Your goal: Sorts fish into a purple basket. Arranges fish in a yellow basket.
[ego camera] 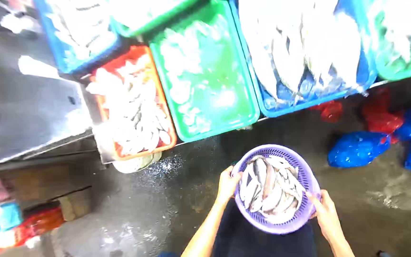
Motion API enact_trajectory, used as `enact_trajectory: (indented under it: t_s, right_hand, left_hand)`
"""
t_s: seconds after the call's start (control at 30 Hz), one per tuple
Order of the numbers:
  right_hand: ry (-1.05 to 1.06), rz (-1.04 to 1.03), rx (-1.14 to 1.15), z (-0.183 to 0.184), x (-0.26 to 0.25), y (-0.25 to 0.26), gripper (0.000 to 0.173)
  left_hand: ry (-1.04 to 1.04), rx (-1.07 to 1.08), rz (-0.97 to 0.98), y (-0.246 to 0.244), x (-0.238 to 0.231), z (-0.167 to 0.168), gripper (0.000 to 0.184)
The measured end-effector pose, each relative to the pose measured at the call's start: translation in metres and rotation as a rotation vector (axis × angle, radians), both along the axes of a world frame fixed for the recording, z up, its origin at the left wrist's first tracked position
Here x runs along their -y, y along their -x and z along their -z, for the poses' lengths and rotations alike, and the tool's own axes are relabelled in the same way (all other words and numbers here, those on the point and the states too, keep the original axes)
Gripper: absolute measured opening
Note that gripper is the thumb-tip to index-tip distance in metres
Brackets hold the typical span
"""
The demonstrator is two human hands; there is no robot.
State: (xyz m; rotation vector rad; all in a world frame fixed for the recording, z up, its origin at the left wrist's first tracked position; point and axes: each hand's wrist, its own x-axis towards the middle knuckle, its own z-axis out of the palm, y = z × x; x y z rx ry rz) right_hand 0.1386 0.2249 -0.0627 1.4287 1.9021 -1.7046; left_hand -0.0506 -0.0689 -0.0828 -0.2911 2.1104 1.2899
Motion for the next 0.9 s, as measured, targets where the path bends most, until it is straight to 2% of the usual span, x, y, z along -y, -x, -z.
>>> enact_trajectory:
  t_s: [0.07,0.13,0.2,0.27,0.43,0.57,0.63,0.7,0.73,0.8,0.9]
  right_hand:
    - [0.004,-0.050,-0.107,-0.067,0.006,0.016,0.053]
    - [0.021,-0.138,-0.200,-0.118,0.025,0.041,0.049]
    - [0.038,-0.225,-0.278,-0.149,0.048,0.084,0.046]
    - [0.076,-0.293,-0.342,-0.161,0.079,0.134,0.043]
    - [0.106,-0.440,-0.292,-0.145,0.151,0.247,0.042]
    - [0.046,-0.515,-0.262,-0.136,0.192,0.315,0.039]
    - [-0.099,-0.537,-0.227,-0.138,0.204,0.336,0.040]
    - [-0.407,-0.606,-0.165,-0.151,0.212,0.347,0.049]
    - [-0.558,-0.651,-0.178,-0.163,0.218,0.350,0.054]
    - [-0.775,-0.716,-0.333,-0.182,0.237,0.362,0.048]
    - [-0.752,-1.021,-0.502,-0.195,0.278,0.384,0.031]
  left_hand:
    - [-0.058,-0.067,-0.175,0.000,0.011,-0.063,0.021]
    - [-0.086,-0.108,-0.359,0.000,0.035,-0.114,0.020]
    - [-0.075,-0.168,-0.476,0.015,0.066,-0.148,0.020]
    - [-0.033,-0.234,-0.521,0.040,0.105,-0.164,0.023]
    - [-0.026,-0.372,-0.522,0.117,0.194,-0.161,0.034]
    - [-0.084,-0.373,-0.588,0.196,0.235,-0.131,0.036]
    - [-0.091,-0.355,-0.578,0.217,0.247,-0.123,0.036]
    - [-0.083,-0.372,-0.555,0.229,0.253,-0.120,0.036]
    - [-0.066,-0.378,-0.540,0.230,0.254,-0.123,0.036]
    - [-0.016,-0.391,-0.492,0.236,0.259,-0.131,0.039]
    - [0.131,-0.458,-0.409,0.232,0.272,-0.146,0.048]
